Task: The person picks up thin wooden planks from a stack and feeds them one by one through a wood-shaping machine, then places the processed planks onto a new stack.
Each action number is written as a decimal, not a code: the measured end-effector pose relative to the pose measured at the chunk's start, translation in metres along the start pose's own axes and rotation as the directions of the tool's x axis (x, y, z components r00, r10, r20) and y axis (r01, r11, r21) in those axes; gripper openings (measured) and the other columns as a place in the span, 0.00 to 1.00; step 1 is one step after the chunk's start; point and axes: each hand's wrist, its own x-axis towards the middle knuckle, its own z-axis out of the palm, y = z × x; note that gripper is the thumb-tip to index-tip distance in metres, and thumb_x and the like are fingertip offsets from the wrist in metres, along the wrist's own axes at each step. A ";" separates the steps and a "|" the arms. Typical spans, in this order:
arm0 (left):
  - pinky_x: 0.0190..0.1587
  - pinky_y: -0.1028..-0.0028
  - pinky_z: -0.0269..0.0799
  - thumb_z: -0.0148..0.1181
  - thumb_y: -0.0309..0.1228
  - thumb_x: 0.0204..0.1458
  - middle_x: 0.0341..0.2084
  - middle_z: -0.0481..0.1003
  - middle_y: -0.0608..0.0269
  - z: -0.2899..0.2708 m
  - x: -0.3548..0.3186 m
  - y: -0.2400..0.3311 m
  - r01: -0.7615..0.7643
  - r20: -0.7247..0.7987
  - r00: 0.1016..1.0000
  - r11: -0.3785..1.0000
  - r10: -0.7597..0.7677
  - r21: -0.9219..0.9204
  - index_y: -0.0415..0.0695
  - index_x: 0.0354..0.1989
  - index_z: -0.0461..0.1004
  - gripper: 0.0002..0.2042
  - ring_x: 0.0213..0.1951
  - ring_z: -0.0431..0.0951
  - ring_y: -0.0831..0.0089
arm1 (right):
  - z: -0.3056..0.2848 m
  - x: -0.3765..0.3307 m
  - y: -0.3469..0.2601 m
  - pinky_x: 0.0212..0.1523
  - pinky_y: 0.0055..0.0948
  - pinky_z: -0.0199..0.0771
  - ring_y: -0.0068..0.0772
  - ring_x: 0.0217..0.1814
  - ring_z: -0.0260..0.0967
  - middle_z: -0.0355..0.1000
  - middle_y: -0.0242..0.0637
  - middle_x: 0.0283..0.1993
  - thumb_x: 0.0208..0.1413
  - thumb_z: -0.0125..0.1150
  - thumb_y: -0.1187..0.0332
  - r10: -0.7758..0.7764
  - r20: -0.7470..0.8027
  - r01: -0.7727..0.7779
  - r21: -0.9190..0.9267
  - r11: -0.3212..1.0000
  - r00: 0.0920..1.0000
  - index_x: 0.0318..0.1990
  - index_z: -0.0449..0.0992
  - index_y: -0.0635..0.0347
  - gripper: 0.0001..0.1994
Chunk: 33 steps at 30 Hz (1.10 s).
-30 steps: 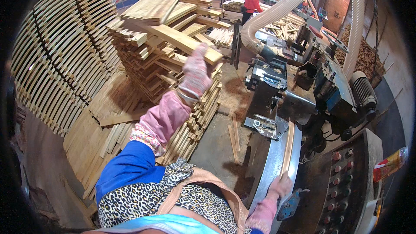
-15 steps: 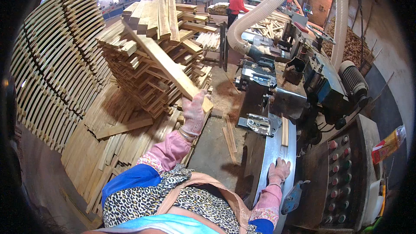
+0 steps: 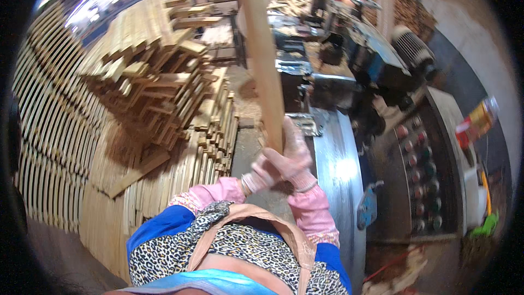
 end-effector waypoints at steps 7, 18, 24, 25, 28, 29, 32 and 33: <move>0.69 0.61 0.67 0.71 0.48 0.49 0.67 0.68 0.48 0.021 -0.035 -0.005 -0.353 0.737 0.670 0.835 -0.089 0.422 0.44 0.70 0.64 0.41 0.67 0.70 0.53 | -0.095 -0.195 0.070 0.63 0.50 0.72 0.58 0.62 0.71 0.72 0.54 0.60 0.50 0.73 0.59 0.462 -0.330 -0.562 -0.589 0.581 0.823 0.77 0.56 0.52 0.47; 0.66 0.64 0.69 0.66 0.43 0.59 0.63 0.73 0.44 -0.060 -0.079 -0.072 0.546 0.225 0.730 0.749 -0.646 0.376 0.40 0.72 0.63 0.35 0.64 0.74 0.55 | -0.167 -0.229 0.102 0.59 0.50 0.72 0.55 0.55 0.72 0.75 0.48 0.57 0.58 0.63 0.59 0.296 -0.441 -0.517 -0.811 0.272 0.847 0.67 0.69 0.57 0.30; 0.54 0.65 0.78 0.66 0.44 0.59 0.55 0.77 0.48 -0.114 0.032 -0.075 0.328 -0.177 0.925 0.941 -0.338 -0.084 0.37 0.70 0.63 0.35 0.50 0.80 0.58 | -0.167 -0.078 0.238 0.60 0.50 0.73 0.54 0.55 0.73 0.78 0.48 0.52 0.56 0.66 0.54 0.162 -0.570 -0.567 -0.661 0.492 0.806 0.66 0.71 0.45 0.29; 0.50 0.66 0.80 0.66 0.43 0.59 0.51 0.78 0.53 -0.134 0.053 -0.057 0.282 -0.220 0.901 0.891 -0.373 -0.357 0.38 0.72 0.61 0.36 0.42 0.81 0.63 | -0.160 -0.072 0.242 0.60 0.50 0.73 0.56 0.56 0.73 0.77 0.49 0.52 0.56 0.66 0.56 0.204 -0.559 -0.570 -0.624 0.534 0.804 0.64 0.73 0.47 0.27; 0.52 0.57 0.80 0.63 0.44 0.61 0.46 0.77 0.56 -0.209 0.101 -0.021 -0.029 -0.516 0.766 0.782 -0.383 -0.623 0.44 0.66 0.66 0.29 0.43 0.80 0.59 | -0.151 -0.081 0.225 0.58 0.53 0.73 0.59 0.54 0.73 0.77 0.50 0.52 0.55 0.66 0.62 0.171 -0.510 -0.513 -0.667 0.540 0.843 0.58 0.76 0.54 0.22; 0.53 0.54 0.79 0.62 0.45 0.62 0.45 0.77 0.57 -0.223 0.109 0.012 -0.040 -0.608 0.684 0.812 -0.403 -0.582 0.44 0.64 0.67 0.26 0.45 0.80 0.57 | -0.152 -0.105 0.216 0.56 0.54 0.73 0.59 0.53 0.73 0.77 0.50 0.52 0.55 0.65 0.64 0.032 -0.503 -0.433 -0.707 0.559 0.864 0.56 0.76 0.55 0.20; 0.58 0.51 0.76 0.56 0.47 0.64 0.50 0.75 0.55 -0.276 0.101 0.032 -0.399 -0.737 0.670 0.796 -0.086 -0.455 0.45 0.62 0.70 0.24 0.49 0.78 0.55 | -0.165 -0.179 0.163 0.54 0.51 0.74 0.56 0.54 0.73 0.77 0.46 0.53 0.54 0.67 0.63 0.087 -0.398 -0.396 -0.818 0.418 0.913 0.52 0.78 0.54 0.18; 0.59 0.51 0.76 0.55 0.48 0.64 0.52 0.75 0.55 -0.306 0.108 0.015 -0.489 -0.728 0.686 0.740 -0.002 -0.463 0.46 0.62 0.70 0.24 0.50 0.78 0.55 | -0.172 -0.209 0.146 0.55 0.50 0.73 0.56 0.54 0.73 0.77 0.44 0.55 0.55 0.67 0.62 0.101 -0.361 -0.372 -0.851 0.371 0.927 0.53 0.79 0.53 0.18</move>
